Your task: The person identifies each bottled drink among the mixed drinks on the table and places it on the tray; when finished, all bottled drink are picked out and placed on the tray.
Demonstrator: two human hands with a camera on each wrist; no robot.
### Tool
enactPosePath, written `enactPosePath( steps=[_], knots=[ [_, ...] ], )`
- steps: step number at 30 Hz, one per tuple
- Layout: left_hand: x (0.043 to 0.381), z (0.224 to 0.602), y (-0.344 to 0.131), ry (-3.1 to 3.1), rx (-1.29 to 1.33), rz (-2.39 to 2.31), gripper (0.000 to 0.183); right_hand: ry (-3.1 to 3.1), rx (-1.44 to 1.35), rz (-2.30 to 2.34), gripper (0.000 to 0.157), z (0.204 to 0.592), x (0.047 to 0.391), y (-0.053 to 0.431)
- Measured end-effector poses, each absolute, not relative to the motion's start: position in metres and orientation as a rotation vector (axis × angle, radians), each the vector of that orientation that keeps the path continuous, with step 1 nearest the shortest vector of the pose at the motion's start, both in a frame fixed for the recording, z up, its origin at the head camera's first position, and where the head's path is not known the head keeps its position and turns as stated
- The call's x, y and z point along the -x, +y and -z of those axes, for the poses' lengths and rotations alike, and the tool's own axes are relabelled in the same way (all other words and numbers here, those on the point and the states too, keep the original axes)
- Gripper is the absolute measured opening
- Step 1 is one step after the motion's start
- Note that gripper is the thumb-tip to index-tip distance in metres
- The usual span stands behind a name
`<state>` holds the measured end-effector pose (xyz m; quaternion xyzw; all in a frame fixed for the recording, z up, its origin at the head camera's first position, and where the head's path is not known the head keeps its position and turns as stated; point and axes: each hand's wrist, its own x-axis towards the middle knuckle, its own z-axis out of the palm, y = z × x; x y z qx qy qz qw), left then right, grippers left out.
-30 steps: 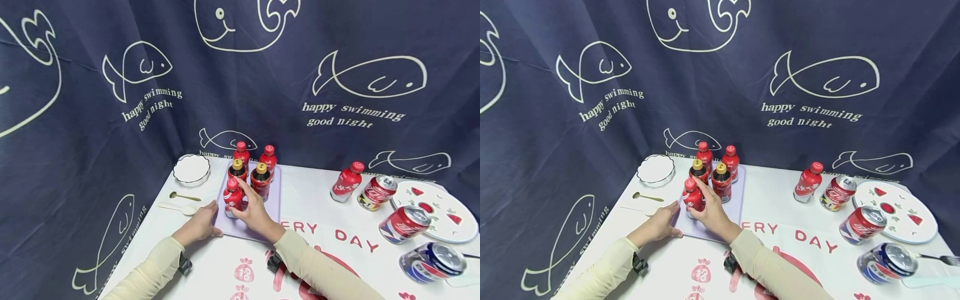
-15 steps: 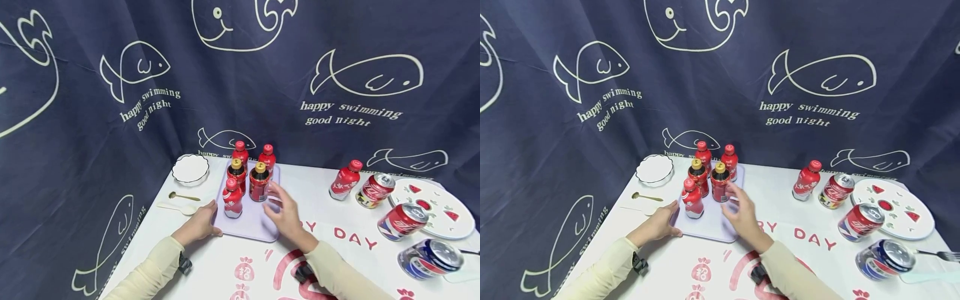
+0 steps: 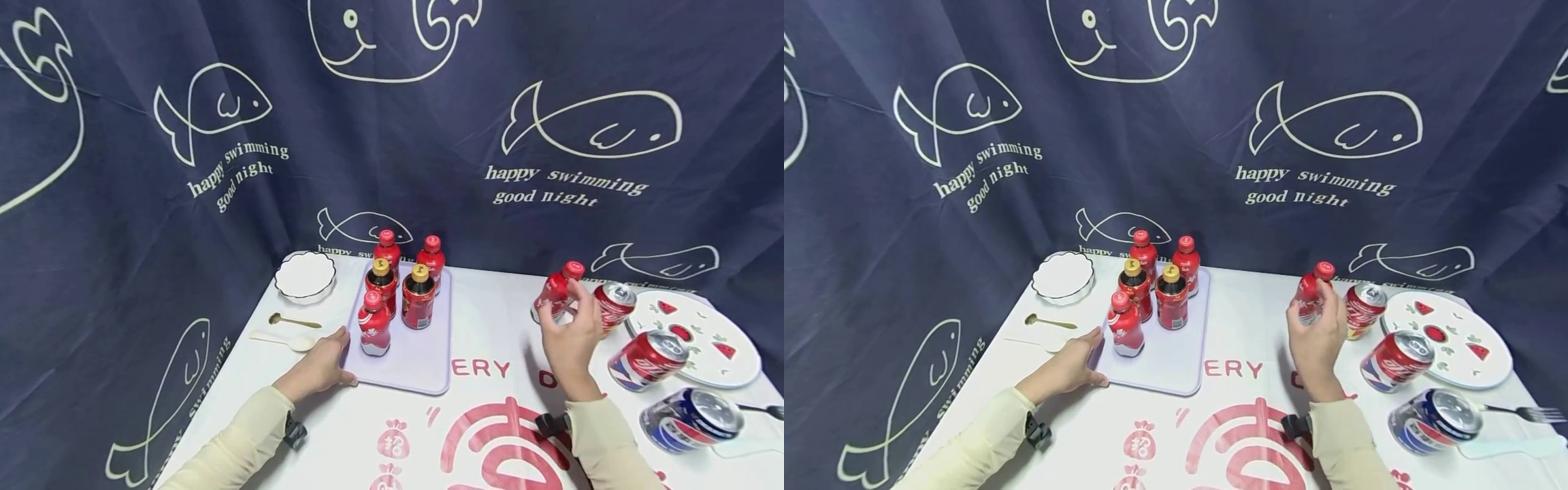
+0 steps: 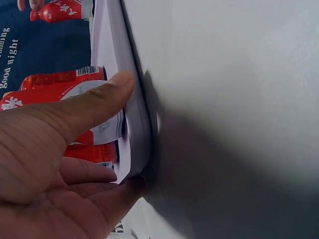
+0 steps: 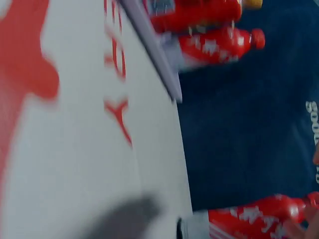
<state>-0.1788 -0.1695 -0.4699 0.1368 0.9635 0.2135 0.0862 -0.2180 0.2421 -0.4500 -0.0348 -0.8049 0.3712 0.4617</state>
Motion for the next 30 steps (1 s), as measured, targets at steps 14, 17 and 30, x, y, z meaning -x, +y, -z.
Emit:
enactPosePath(
  steps=[14,17,30],
  knots=[
    [0.179,0.469,-0.169,2.884,-0.426,-0.622,0.095,-2.071,0.462,-0.955,0.087,0.47,0.254,0.25],
    [0.179,0.471,-0.168,2.893,-0.439,-0.611,0.095,-2.041,0.451,-0.97,0.086,0.472,0.259,0.251],
    [0.18,0.47,-0.17,2.912,-0.433,-0.599,0.096,-2.038,0.514,-1.012,0.076,0.468,0.262,0.257]
  ],
)
